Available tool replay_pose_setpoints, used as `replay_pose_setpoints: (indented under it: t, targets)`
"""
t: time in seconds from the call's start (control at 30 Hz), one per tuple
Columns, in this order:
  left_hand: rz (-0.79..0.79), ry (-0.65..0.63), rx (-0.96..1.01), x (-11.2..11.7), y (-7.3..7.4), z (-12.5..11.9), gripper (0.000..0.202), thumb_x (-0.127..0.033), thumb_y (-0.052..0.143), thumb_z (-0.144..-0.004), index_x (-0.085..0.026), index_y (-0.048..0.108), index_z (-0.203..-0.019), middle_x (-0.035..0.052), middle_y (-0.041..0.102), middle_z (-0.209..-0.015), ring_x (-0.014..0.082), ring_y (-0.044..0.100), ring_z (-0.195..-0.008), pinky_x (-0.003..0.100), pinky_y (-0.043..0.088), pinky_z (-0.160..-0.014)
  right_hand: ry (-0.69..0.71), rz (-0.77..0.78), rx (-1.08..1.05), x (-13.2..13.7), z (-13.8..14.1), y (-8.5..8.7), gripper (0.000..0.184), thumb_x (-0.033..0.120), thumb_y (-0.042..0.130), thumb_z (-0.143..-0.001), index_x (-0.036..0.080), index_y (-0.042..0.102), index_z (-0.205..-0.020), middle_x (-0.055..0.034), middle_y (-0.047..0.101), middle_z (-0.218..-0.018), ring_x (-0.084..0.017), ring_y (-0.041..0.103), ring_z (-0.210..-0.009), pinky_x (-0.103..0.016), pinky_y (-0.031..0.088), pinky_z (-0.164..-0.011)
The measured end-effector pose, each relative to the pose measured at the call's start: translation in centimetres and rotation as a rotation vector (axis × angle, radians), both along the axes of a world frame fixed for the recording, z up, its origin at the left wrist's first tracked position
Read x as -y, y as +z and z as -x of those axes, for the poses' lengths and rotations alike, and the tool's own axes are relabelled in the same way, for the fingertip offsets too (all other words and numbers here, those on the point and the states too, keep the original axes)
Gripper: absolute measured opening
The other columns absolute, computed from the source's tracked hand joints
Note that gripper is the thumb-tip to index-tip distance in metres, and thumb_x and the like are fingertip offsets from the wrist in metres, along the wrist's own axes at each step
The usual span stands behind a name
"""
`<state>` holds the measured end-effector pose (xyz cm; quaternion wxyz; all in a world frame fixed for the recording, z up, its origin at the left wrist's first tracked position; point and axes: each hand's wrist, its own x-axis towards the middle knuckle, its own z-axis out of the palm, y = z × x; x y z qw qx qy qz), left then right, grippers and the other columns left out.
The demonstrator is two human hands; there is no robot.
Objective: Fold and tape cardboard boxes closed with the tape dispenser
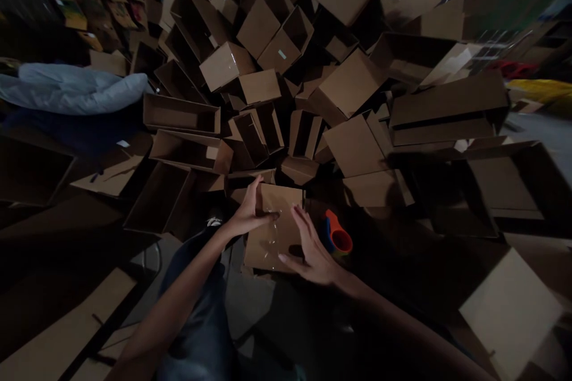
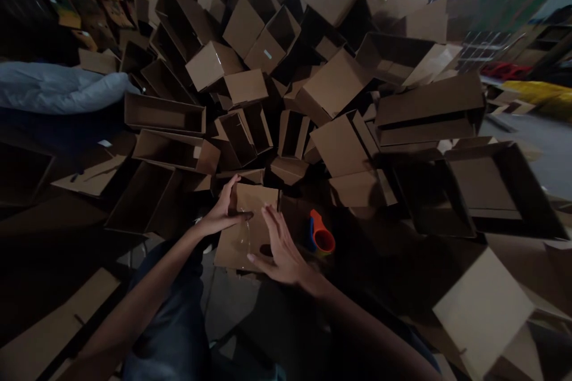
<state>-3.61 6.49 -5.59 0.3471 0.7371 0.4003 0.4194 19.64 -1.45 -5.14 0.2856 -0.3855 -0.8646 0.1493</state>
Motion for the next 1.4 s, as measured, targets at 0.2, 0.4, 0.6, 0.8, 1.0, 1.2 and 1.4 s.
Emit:
replay_pose_setpoints:
  t: [0.2,0.4,0.6,0.8,1.0,1.2,1.4]
  targets:
    - [-0.048,-0.045,-0.051,1.4,0.9,-0.4,0.113,-0.049,0.079,-0.078,-0.034,0.001,-0.159,0.0149,0.018,-0.161,0.0386,0.019,-0.150,0.061,0.019,-0.120,-0.186,-0.003,0.048,-1.2,-1.0,1.1,0.128,0.074,0.065,-0.074,0.024,-0.017,-0.158,-0.0164,0.005,-0.167,-0.038,0.000,-0.154,-0.068,0.013,-0.120]
    - [-0.054,-0.101,-0.045,2.7,1.3,-2.0,0.104,-0.047,0.072,-0.084,-0.033,0.001,-0.159,0.0141,0.015,-0.164,0.0350,0.019,-0.151,0.057,0.021,-0.121,-0.150,-0.091,0.104,-1.0,-1.3,1.9,0.108,0.073,0.064,-0.077,0.023,0.016,-0.159,-0.0167,0.020,-0.164,-0.040,0.010,-0.152,-0.068,0.019,-0.116]
    - [-0.060,-0.069,-0.030,3.0,0.9,-2.9,0.066,-0.047,0.043,-0.101,-0.033,0.013,-0.158,0.0099,0.023,-0.163,0.0281,0.020,-0.151,0.053,0.017,-0.123,-0.179,-0.124,-0.039,-0.6,-1.3,2.7,0.024,0.033,0.057,-0.095,0.024,0.063,-0.117,-0.0089,0.064,-0.117,-0.027,0.058,-0.116,-0.046,0.045,-0.095]
    - [-0.048,-0.031,0.064,3.2,0.2,-3.5,0.065,-0.059,0.036,-0.099,-0.032,0.021,-0.156,0.0088,0.028,-0.162,0.0278,0.024,-0.151,0.049,0.019,-0.123,-0.189,-0.052,-0.048,-0.4,-1.4,2.3,0.021,0.034,0.063,-0.092,0.024,0.064,-0.111,-0.0079,0.063,-0.111,-0.026,0.059,-0.107,-0.046,0.046,-0.093]
    - [-0.076,0.064,0.194,3.6,0.1,-4.3,0.055,-0.054,0.037,-0.101,-0.030,0.036,-0.150,0.0093,0.041,-0.155,0.0278,0.036,-0.145,0.048,0.026,-0.120,-0.220,-0.022,-0.090,-0.4,-1.4,1.9,0.017,0.039,0.063,-0.093,0.025,0.064,-0.104,-0.0066,0.062,-0.107,-0.026,0.058,-0.104,-0.045,0.046,-0.090]
    - [-0.123,0.138,0.270,3.4,-0.1,-4.6,0.047,-0.049,0.039,-0.102,-0.027,0.048,-0.142,0.0104,0.052,-0.146,0.0270,0.046,-0.138,0.047,0.033,-0.117,-0.269,-0.041,-0.065,-0.4,-1.6,2.0,0.024,0.043,0.065,-0.092,0.025,0.063,-0.107,-0.0068,0.062,-0.107,-0.027,0.057,-0.105,-0.046,0.044,-0.092]
    - [-0.115,0.142,0.279,3.4,0.1,-4.7,0.045,-0.049,0.040,-0.102,-0.026,0.050,-0.140,0.0105,0.054,-0.144,0.0264,0.048,-0.136,0.046,0.034,-0.116,-0.280,-0.070,-0.047,-0.2,-1.6,2.2,0.022,0.046,0.064,-0.092,0.025,0.064,-0.100,-0.0065,0.061,-0.106,-0.026,0.058,-0.106,-0.045,0.043,-0.092]
